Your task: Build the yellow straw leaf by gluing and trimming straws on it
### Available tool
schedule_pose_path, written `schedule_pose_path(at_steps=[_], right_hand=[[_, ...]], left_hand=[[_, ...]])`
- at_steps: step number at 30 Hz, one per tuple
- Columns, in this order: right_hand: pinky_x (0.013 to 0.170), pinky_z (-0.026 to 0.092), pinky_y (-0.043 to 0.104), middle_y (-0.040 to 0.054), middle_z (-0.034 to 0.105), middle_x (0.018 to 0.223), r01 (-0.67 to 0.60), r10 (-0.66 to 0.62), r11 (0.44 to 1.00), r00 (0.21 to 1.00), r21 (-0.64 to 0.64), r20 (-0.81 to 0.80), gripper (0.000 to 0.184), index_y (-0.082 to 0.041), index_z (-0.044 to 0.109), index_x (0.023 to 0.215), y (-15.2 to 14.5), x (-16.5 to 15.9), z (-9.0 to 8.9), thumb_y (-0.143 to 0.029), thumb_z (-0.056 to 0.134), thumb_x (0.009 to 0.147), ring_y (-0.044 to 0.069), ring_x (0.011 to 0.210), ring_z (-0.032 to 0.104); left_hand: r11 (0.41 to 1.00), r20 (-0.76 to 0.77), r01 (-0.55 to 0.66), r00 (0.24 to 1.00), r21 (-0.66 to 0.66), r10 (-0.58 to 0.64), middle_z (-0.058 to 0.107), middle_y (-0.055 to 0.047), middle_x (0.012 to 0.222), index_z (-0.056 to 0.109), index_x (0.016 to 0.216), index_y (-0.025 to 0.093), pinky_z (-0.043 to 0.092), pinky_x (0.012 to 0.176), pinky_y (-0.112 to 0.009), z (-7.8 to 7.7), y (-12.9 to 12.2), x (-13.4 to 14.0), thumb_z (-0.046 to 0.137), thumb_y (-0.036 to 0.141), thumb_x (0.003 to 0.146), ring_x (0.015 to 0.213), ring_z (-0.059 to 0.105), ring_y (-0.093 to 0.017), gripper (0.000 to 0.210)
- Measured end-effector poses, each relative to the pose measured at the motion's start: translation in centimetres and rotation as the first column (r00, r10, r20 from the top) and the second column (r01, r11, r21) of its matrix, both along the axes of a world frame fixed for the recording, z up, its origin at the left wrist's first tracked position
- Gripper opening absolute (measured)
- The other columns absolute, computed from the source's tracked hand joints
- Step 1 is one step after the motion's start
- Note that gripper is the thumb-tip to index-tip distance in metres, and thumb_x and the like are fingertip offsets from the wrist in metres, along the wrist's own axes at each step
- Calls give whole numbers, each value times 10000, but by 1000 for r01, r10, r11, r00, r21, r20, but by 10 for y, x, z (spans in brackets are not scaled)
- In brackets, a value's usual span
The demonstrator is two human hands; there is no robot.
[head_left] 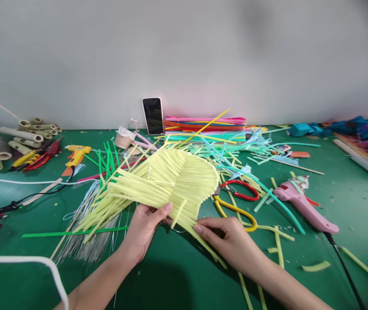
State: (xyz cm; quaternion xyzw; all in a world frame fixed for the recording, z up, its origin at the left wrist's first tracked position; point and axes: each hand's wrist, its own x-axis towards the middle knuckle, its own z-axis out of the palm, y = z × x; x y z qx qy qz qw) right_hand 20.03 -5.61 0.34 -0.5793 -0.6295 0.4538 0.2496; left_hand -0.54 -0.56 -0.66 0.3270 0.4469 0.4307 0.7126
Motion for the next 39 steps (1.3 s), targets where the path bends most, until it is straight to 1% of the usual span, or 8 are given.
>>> schedule_pose_path(at_steps=[10, 14, 17, 20, 23, 27, 35, 39], right_hand=[[496, 364, 221, 5, 677, 647, -188, 182, 978, 980, -90, -76, 498, -179, 770, 765, -5, 6, 13, -527, 476, 966, 127, 549, 534], [606, 471, 240, 4, 734, 770, 22, -45, 984, 991, 179, 127, 273, -210, 741, 944, -8, 8, 15, -438, 592, 932, 161, 655, 643], [783, 493, 286, 43, 726, 893, 100, -301, 754, 931, 650, 206, 121, -201, 683, 1023, -8, 9, 19, -253, 630, 927, 185, 815, 648], [784, 491, 317, 73, 674, 929, -125, -246, 611, 908, 781, 338, 223, -201, 667, 1119, -4, 2, 24, -118, 604, 922, 201, 847, 589], [743, 510, 362, 114, 634, 1009, -319, -152, 624, 846, 713, 511, 323, -226, 649, 1224, 5, -9, 27, -117, 579, 929, 244, 885, 559], [746, 509, 395, 126, 626, 1035, -444, -103, 592, 786, 672, 610, 161, -176, 685, 963, 14, -14, 32, -97, 550, 924, 268, 908, 558], [808, 492, 396, 115, 629, 991, -142, -438, 663, 724, 736, 533, 141, -154, 587, 1028, -1, 36, 36, -262, 512, 978, 268, 930, 604], [805, 515, 345, 87, 665, 1009, -106, -401, 703, 757, 703, 516, 197, -204, 604, 1066, -12, 37, 36, -347, 489, 995, 240, 939, 666]], left_hand=[[999, 29, 41, 999, 36, -42, 743, -65, 770, 741, 841, 126, 541, 680, -288, 0, 2, -4, 830, 289, 740, 677, 662, -168, 211], [996, -29, 47, 999, 71, -45, 733, -59, 778, 728, 832, 130, 544, 700, -302, -6, 2, -5, 828, 294, 741, 684, 649, -168, 212], [993, -87, 49, 995, 107, -39, 715, -38, 741, 719, 818, 135, 542, 689, -282, -6, 2, -5, 823, 314, 748, 674, 633, -153, 218], [991, -111, 61, 993, 121, -47, 704, -28, 700, 716, 791, 132, 535, 653, -257, -3, 3, -3, 828, 329, 739, 648, 623, -144, 232], [987, -107, 77, 992, 139, -63, 719, -37, 735, 727, 829, 126, 533, 651, -253, -2, 4, -2, 827, 318, 740, 654, 623, -143, 234], [983, -83, 93, 993, 156, -81, 733, -53, 797, 735, 875, 127, 541, 637, -265, -2, 4, -1, 823, 315, 741, 681, 634, -160, 247], [996, -29, 12, 1000, 83, -9, 727, -57, 915, 718, 955, 162, 564, 695, -301, 0, -1, -5, 839, 289, 714, 798, 644, -192, 298], [996, -13, 30, 999, 83, -29, 725, -68, 983, 697, 1008, 170, 565, 744, -340, 6, -1, -4, 812, 313, 741, 811, 654, -202, 323]])
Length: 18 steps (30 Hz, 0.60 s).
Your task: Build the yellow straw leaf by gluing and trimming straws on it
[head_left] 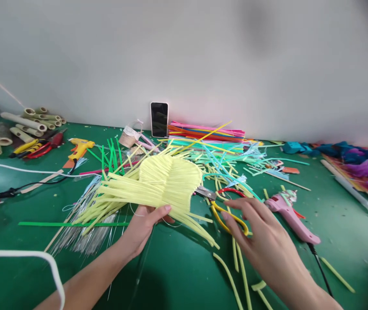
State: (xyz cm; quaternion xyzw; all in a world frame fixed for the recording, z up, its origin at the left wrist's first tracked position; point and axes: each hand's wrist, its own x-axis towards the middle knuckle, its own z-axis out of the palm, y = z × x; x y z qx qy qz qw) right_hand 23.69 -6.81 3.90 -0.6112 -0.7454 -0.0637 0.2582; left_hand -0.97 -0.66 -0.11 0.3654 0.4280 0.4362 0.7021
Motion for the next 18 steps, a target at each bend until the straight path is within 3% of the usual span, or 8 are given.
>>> schedule_pose_path(at_steps=[3, 6, 9, 11, 14, 18], right_hand=[[674, 527, 305, 74, 707, 945, -33, 34, 998, 999, -51, 34, 256, -201, 621, 1112, -7, -21, -1, -395, 515, 982, 215, 808, 712], [490, 450, 311, 84, 741, 823, 8, 17, 993, 979, -122, 204, 417, -125, 576, 1226, -7, -46, -5, -392, 622, 909, 252, 677, 728], [394, 259, 299, 31, 706, 644, 87, 7, 952, 951, -292, 309, 156, -164, 640, 970, 3, -61, -9, -214, 685, 829, 240, 518, 695], [412, 224, 292, 30, 703, 642, 123, -9, 932, 949, -342, 317, 65, -185, 622, 830, 11, -64, -8, -143, 669, 813, 235, 525, 698], [452, 288, 276, 31, 699, 669, 111, -48, 945, 977, -307, 206, 41, -184, 630, 818, 15, -64, -4, -166, 625, 854, 212, 542, 685], [509, 380, 238, -32, 634, 585, 12, -57, 967, 984, -255, -170, 65, -200, 656, 770, 14, -64, 4, -183, 639, 830, 140, 495, 604]], left_hand=[[1000, -24, -9, 1000, 9, 9, 683, -30, 808, 675, 942, 164, 536, 658, -296, 2, 0, 2, 795, 334, 754, 675, 610, -153, 281], [1000, -59, -11, 998, 13, 12, 440, 60, 530, 560, 678, 172, 379, 466, -217, 1, -2, 4, 754, 388, 786, 476, 420, -81, 309], [1000, -70, -2, 998, 11, 2, 301, 92, 506, 391, 576, 210, 236, 412, -211, -2, -6, 5, 688, 456, 825, 421, 271, -52, 459], [1000, -92, -4, 996, 11, 5, 287, 94, 516, 363, 588, 220, 208, 418, -217, -4, -9, 5, 667, 478, 838, 420, 250, -52, 471], [999, -127, -37, 991, 24, 40, 284, 91, 525, 380, 612, 220, 209, 431, -218, -6, -11, 4, 645, 518, 851, 439, 259, -64, 465], [994, -203, -75, 975, 74, 89, 365, 64, 513, 455, 599, 204, 249, 430, -217, -3, -10, 2, 593, 584, 858, 446, 316, -77, 480]])
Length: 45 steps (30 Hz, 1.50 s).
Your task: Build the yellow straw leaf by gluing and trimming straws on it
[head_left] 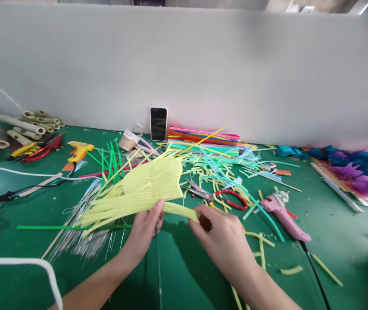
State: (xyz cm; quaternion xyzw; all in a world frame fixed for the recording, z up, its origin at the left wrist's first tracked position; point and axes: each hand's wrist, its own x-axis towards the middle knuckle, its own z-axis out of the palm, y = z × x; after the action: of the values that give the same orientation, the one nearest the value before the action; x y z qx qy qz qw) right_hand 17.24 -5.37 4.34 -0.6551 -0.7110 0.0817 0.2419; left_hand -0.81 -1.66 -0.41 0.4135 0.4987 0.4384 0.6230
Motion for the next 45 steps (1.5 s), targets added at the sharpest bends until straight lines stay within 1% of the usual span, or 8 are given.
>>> schedule_pose_path(at_steps=[4, 12, 18, 22, 25, 33, 38, 45], right_hand=[[536, 419, 218, -53, 592, 567, 42, -26, 995, 984, 86, -176, 78, -197, 691, 825, -1, -3, 3, -146, 645, 787, 122, 500, 578], [575, 510, 321, 84, 728, 991, 94, -80, 994, 974, -60, 210, 527, -202, 509, 1353, -9, 45, 4, -495, 567, 919, 244, 711, 724], [509, 511, 336, 94, 737, 887, 275, -261, 961, 928, -16, 268, 453, -215, 663, 924, -48, 121, -8, -598, 420, 946, 222, 572, 688], [783, 566, 327, 130, 704, 1130, 118, -101, 992, 955, -46, 279, 307, -172, 610, 1207, -43, 93, -13, -330, 487, 974, 238, 932, 710], [1003, 453, 437, 222, 621, 1280, 92, 63, 966, 822, -240, 566, 479, -77, 501, 1382, -11, 63, -8, -137, 538, 908, 346, 1242, 548], [801, 465, 348, 179, 699, 1006, 104, 170, 913, 783, -396, 598, 538, -95, 558, 1280, 40, 53, 2, -40, 601, 746, 323, 998, 647], [824, 445, 421, 300, 627, 1121, 144, 150, 900, 785, -412, 601, 524, -13, 562, 1255, 39, 58, 2, -133, 649, 753, 410, 1055, 615], [794, 453, 324, 115, 662, 1077, -28, 202, 898, 913, -439, 354, 540, -206, 627, 1176, 60, 80, 14, -163, 717, 645, 280, 962, 658]], left_hand=[[1000, 6, -2, 1000, 31, 2, 358, 65, 499, 447, 567, 207, 261, 425, -221, 6, 0, -1, 598, 613, 834, 437, 312, -78, 510], [999, 14, 7, 1000, 44, -7, 352, 59, 450, 420, 538, 212, 278, 478, -247, 9, -3, 1, 558, 607, 873, 438, 323, -85, 536], [994, 35, -59, 998, 94, 56, 358, 72, 475, 418, 584, 210, 269, 464, -236, 8, 0, 1, 620, 517, 876, 427, 327, -73, 469], [989, 80, -105, 992, 105, 97, 340, 92, 490, 442, 661, 214, 228, 427, -223, 5, 4, 0, 629, 475, 884, 407, 297, -67, 392], [988, 91, -103, 992, 117, 93, 325, 89, 472, 380, 591, 211, 213, 429, -224, 6, 6, -2, 597, 488, 900, 397, 266, -55, 468], [986, 134, -146, 982, 81, 135, 332, 67, 453, 373, 535, 203, 249, 455, -228, 10, 10, -10, 516, 550, 928, 420, 279, -65, 544], [982, 143, -167, 978, 86, 153, 331, 63, 455, 393, 535, 202, 266, 455, -228, 13, 11, -11, 499, 557, 930, 425, 285, -75, 541], [964, 103, -227, 971, 141, 214, 370, 59, 473, 394, 581, 214, 298, 464, -235, 13, 11, -9, 493, 532, 939, 440, 336, -93, 490]])
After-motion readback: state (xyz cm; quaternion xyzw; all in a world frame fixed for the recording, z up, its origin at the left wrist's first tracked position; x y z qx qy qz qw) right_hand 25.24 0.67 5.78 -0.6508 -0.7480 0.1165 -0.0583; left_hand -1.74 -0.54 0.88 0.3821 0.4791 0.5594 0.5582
